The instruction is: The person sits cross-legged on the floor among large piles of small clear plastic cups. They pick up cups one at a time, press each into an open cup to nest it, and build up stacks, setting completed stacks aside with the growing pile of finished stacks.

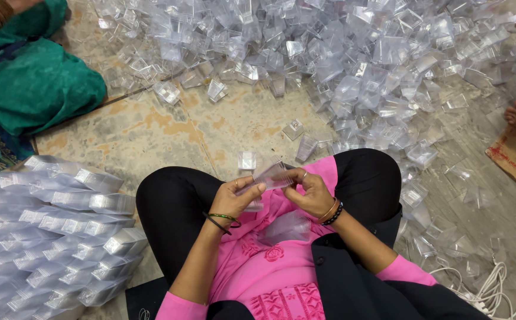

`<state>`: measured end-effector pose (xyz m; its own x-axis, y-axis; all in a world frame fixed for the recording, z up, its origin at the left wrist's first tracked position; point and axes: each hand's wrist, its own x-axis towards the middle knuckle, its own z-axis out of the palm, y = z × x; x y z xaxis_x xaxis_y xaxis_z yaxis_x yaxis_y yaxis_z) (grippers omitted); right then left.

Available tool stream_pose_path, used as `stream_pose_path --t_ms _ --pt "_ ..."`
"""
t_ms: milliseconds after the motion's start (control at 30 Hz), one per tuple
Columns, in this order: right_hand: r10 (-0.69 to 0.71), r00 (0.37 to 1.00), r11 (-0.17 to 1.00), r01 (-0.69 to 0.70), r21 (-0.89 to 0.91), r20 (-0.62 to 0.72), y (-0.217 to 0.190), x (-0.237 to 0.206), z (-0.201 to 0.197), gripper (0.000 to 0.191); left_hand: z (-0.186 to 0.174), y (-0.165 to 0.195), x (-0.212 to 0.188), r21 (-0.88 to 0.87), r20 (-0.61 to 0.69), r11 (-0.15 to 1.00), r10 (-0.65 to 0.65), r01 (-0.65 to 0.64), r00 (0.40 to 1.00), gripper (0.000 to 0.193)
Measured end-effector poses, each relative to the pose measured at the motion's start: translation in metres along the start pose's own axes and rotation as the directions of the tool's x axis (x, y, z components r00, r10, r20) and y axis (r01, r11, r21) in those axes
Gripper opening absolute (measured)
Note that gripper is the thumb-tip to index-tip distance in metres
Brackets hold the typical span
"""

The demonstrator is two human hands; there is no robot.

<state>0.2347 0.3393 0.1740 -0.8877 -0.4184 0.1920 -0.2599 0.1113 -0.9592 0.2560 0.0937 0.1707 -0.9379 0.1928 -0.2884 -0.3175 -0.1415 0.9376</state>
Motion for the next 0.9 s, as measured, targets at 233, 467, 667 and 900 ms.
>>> stream_pose_path --t_ms 233,467,667,900 --pt "0.381 0.922 0.888 -0.384 0.252 0.062 -0.009 0.011 -0.009 0.038 -0.007 -0.014 0.001 0.047 -0.099 0.982 -0.177 0.182 0.979 0.053" --pt "0.462 0.885 0.851 -0.461 0.252 0.06 0.007 0.012 -0.015 0.027 -0.015 -0.033 0.004 0.208 -0.148 0.974 -0.053 0.084 0.988 0.058" --pt "0.524 0.847 0.81 -0.461 0.363 -0.093 0.012 0.004 -0.027 0.026 -0.043 -0.024 -0.011 -0.273 0.127 0.95 -0.123 0.154 0.984 0.053" --pt "0.409 0.91 0.887 -0.381 0.262 -0.064 0.011 -0.015 -0.006 0.024 -0.014 -0.034 -0.012 -0.031 0.358 0.988 0.154 -0.153 0.921 0.046"
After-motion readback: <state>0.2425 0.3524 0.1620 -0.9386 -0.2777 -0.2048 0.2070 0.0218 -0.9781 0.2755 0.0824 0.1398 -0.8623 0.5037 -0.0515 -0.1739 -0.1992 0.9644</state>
